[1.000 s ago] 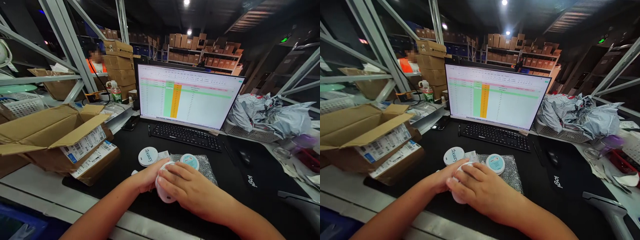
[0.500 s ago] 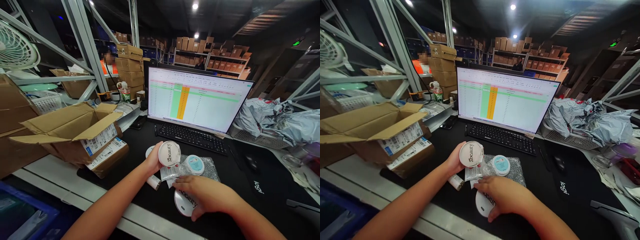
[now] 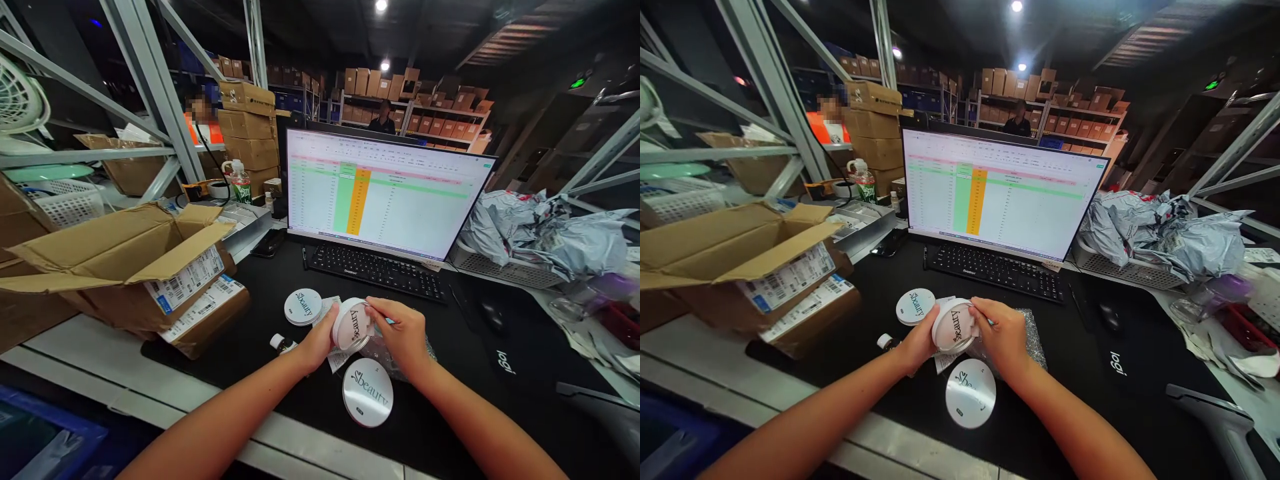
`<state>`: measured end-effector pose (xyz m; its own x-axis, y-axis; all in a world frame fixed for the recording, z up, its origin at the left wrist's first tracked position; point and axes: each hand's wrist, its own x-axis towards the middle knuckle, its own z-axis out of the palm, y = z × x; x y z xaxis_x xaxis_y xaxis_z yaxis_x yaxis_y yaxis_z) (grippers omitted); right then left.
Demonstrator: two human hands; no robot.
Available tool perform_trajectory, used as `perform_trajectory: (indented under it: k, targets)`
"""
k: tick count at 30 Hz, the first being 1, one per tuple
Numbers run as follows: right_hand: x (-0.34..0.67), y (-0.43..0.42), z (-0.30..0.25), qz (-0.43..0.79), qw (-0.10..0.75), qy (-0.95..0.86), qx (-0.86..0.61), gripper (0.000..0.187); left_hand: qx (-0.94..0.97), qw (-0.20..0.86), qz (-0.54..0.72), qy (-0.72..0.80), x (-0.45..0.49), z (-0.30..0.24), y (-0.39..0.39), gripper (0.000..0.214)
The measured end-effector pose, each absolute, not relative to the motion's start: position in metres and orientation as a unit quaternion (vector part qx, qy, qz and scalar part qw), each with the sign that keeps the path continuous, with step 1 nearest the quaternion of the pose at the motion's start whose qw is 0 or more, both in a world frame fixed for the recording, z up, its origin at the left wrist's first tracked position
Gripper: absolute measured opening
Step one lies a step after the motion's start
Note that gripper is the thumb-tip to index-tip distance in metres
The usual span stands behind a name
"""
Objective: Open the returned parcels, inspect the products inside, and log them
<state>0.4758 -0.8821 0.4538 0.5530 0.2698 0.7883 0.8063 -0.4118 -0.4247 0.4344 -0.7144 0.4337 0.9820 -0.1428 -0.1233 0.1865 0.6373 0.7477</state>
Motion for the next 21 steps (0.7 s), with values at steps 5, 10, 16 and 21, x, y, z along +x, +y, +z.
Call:
perform_trajectory:
  k: [5, 10, 16, 21]
  targets:
    - [0.467, -0.884, 0.459, -0.437, 0.314, -0.374, -0.756, 0.018, 0.414, 0.907, -0.07, -0.013, 0.426, 0.434, -0.721, 0.054]
    - [0.46, -0.884, 0.463, -0.516, 0.233, -0.374, -0.735, 0.017, 0.385, 0.923, -0.022, 0.0, 0.42, 0.442, -0.726, 0.057]
    - [0.441, -0.884, 0.473, -0.502, 0.268, -0.467, -0.676, 0.033, 0.325, 0.944, 0.011, 0.046, 0.427, 0.46, -0.717, 0.054]
    - [0.431, -0.89, 0.477, -0.48, 0.224, -0.585, -0.614, 0.018, 0.316, 0.949, -0.024, -0.003, 0.424, 0.464, -0.709, 0.061]
